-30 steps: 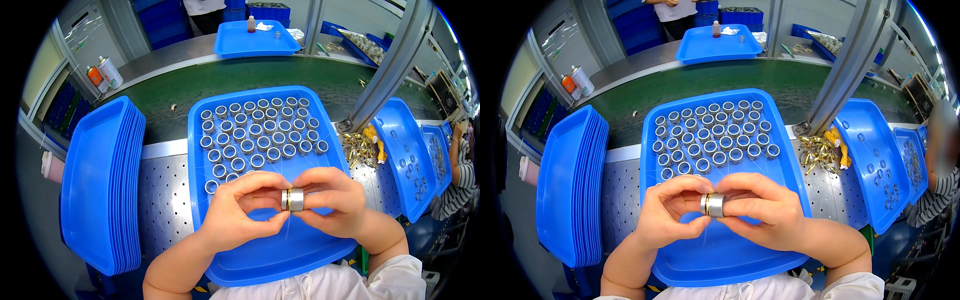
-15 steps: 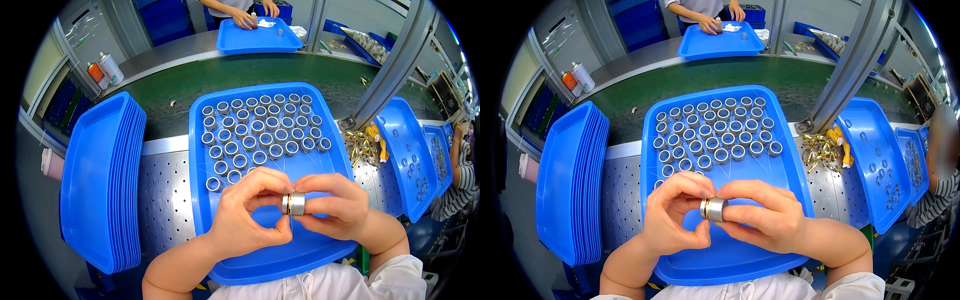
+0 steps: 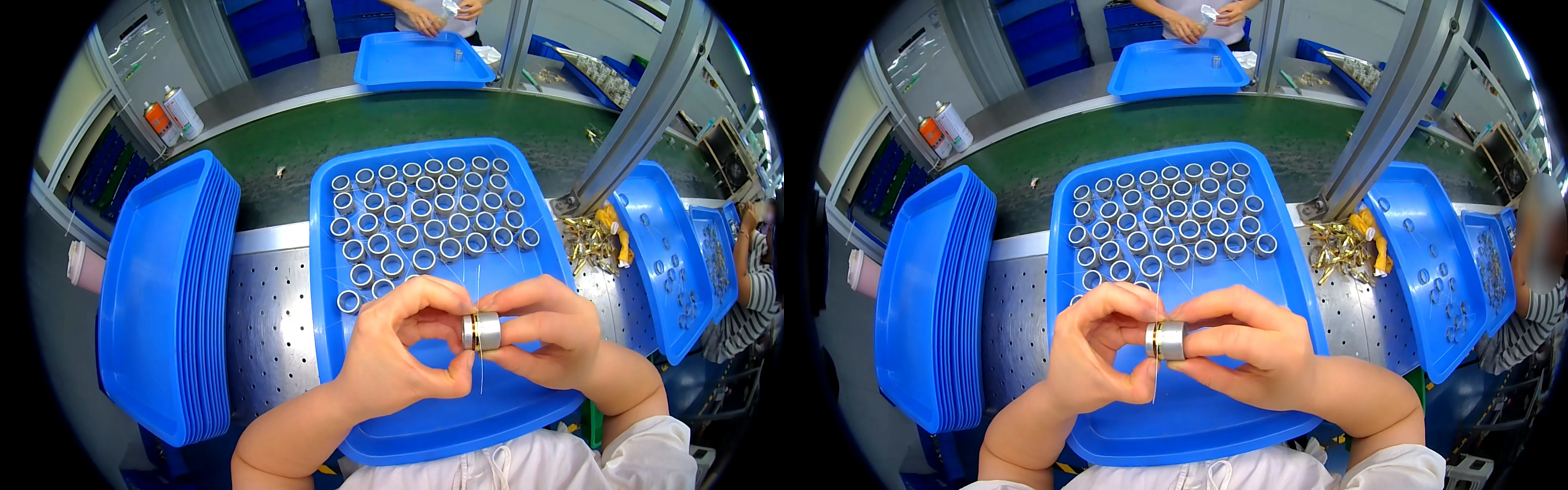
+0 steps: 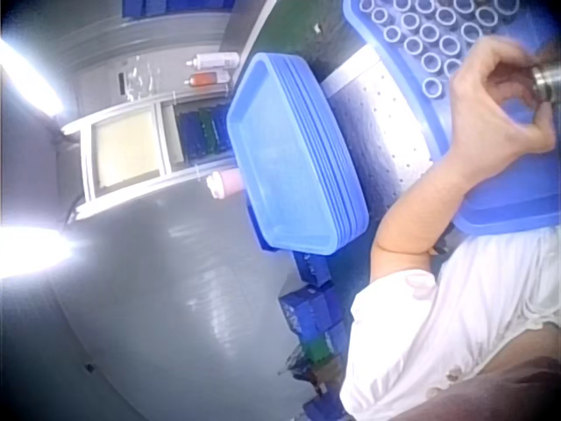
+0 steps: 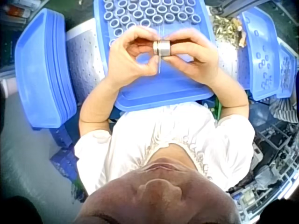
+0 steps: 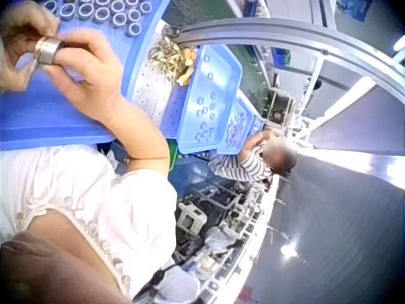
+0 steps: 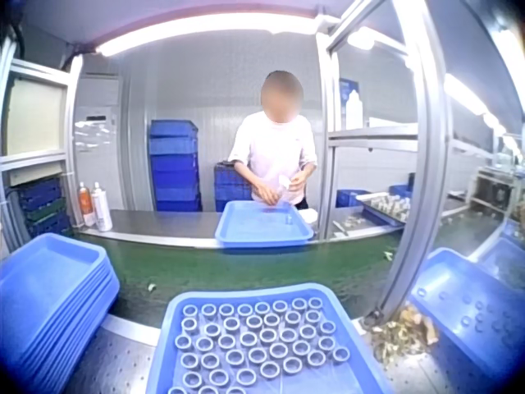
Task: The person repeatedly picks up small cylindrical metal components from a blue tray and wraps a thin wire around them by hand. The person holds the component in one hand and uses the other to wind the wire, then places the finished item into a separate blue bin. The process is repetitive and performed one at a time.
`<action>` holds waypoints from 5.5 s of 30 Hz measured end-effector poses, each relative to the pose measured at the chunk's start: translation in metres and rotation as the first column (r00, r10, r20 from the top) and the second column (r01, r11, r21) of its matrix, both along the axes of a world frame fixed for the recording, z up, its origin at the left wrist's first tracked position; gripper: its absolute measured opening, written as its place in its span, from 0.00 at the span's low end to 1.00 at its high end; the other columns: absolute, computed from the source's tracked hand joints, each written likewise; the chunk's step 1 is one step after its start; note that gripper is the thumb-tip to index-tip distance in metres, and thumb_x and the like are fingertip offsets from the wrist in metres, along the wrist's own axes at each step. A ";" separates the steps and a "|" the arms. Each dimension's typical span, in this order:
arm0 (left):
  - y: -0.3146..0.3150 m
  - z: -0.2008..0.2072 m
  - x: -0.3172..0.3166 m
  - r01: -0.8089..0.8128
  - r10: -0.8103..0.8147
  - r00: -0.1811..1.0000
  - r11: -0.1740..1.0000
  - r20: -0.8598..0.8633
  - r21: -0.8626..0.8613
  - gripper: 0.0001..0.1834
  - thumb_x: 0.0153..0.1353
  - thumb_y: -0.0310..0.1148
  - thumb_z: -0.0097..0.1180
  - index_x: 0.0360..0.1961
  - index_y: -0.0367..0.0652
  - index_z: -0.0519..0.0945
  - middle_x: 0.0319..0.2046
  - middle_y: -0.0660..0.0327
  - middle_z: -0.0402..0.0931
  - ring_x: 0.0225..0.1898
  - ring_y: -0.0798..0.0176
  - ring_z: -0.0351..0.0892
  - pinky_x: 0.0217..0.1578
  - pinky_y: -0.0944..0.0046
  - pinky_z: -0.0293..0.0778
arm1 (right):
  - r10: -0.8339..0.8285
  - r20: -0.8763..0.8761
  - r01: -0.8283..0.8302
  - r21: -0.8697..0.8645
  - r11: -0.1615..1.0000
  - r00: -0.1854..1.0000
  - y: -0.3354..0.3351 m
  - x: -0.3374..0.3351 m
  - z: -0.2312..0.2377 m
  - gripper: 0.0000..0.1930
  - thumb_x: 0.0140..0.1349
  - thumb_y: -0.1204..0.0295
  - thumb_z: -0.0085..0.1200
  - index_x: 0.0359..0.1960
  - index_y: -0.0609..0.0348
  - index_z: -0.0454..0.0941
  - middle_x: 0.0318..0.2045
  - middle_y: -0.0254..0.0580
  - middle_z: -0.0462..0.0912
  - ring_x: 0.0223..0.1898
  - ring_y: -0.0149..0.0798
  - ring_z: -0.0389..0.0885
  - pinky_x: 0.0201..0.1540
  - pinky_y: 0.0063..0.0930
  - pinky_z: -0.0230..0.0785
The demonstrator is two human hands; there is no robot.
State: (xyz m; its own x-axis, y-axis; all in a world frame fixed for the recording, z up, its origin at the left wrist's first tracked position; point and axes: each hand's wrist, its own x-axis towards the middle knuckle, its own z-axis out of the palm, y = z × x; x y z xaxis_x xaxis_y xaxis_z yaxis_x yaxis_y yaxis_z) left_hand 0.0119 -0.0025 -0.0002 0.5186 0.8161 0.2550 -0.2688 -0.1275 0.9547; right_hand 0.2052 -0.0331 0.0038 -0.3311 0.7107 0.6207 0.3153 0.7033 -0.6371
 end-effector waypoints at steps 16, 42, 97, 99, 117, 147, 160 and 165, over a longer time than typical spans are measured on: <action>0.002 -0.004 0.004 -0.278 0.424 0.898 0.752 -0.115 0.598 0.11 0.35 0.20 0.64 0.24 0.40 0.79 0.30 0.61 0.79 0.28 0.65 0.79 0.28 0.70 0.76 | -0.105 0.004 0.105 -0.004 0.994 0.994 0.000 -0.002 -0.002 0.14 0.39 0.76 0.70 0.31 0.58 0.82 0.31 0.39 0.80 0.27 0.31 0.80 0.27 0.20 0.73; -0.002 -0.001 0.005 -0.287 0.452 0.883 0.735 -0.129 0.614 0.12 0.36 0.18 0.62 0.26 0.40 0.79 0.28 0.61 0.78 0.22 0.69 0.77 0.22 0.73 0.74 | -0.103 0.008 0.104 -0.077 0.992 0.995 -0.002 -0.006 -0.004 0.10 0.42 0.77 0.68 0.29 0.58 0.81 0.26 0.39 0.80 0.25 0.31 0.80 0.23 0.20 0.71; 0.002 0.000 0.005 -0.303 0.486 0.869 0.667 -0.090 0.680 0.11 0.37 0.20 0.64 0.27 0.39 0.80 0.30 0.59 0.78 0.27 0.65 0.79 0.27 0.71 0.76 | -0.108 0.029 0.107 0.033 0.994 0.994 0.004 -0.003 0.000 0.13 0.43 0.79 0.66 0.33 0.59 0.80 0.30 0.41 0.80 0.26 0.36 0.80 0.26 0.23 0.73; 0.002 0.000 0.005 -0.301 0.414 0.905 0.782 -0.094 0.546 0.11 0.39 0.18 0.64 0.28 0.37 0.80 0.32 0.58 0.77 0.28 0.66 0.79 0.30 0.71 0.77 | -0.129 0.030 0.126 0.088 0.988 0.991 0.005 -0.004 0.003 0.13 0.43 0.79 0.66 0.33 0.59 0.80 0.32 0.42 0.79 0.28 0.37 0.80 0.28 0.23 0.74; 0.000 -0.001 0.003 -0.301 0.487 0.871 0.628 -0.061 0.718 0.12 0.35 0.20 0.64 0.26 0.39 0.80 0.29 0.60 0.78 0.27 0.64 0.79 0.28 0.69 0.75 | -0.073 0.084 0.072 0.011 0.997 0.994 -0.001 -0.004 0.002 0.13 0.42 0.78 0.67 0.32 0.59 0.80 0.35 0.43 0.79 0.29 0.38 0.79 0.28 0.24 0.73; 0.001 0.001 0.003 -0.306 0.471 0.877 0.699 -0.095 0.646 0.11 0.35 0.21 0.64 0.25 0.40 0.80 0.29 0.61 0.78 0.28 0.64 0.79 0.28 0.70 0.75 | -0.110 0.115 0.096 0.117 0.988 0.987 0.002 -0.003 0.003 0.16 0.42 0.78 0.66 0.35 0.60 0.79 0.35 0.44 0.78 0.30 0.39 0.79 0.29 0.26 0.73; 0.001 0.000 0.001 -0.294 0.458 0.879 0.741 -0.133 0.604 0.09 0.36 0.21 0.64 0.23 0.40 0.79 0.28 0.61 0.77 0.25 0.66 0.78 0.25 0.71 0.74 | -0.128 0.140 0.096 0.214 0.972 0.982 0.002 -0.007 0.002 0.16 0.40 0.78 0.67 0.34 0.61 0.78 0.34 0.45 0.77 0.29 0.41 0.78 0.29 0.28 0.72; -0.002 -0.001 0.002 -0.307 0.516 0.850 0.649 -0.106 0.696 0.10 0.35 0.22 0.63 0.24 0.40 0.79 0.27 0.62 0.77 0.24 0.65 0.78 0.24 0.71 0.74 | -0.110 0.128 0.092 0.138 0.986 0.986 -0.002 -0.007 0.001 0.16 0.39 0.77 0.67 0.32 0.61 0.78 0.33 0.45 0.77 0.27 0.40 0.77 0.27 0.27 0.71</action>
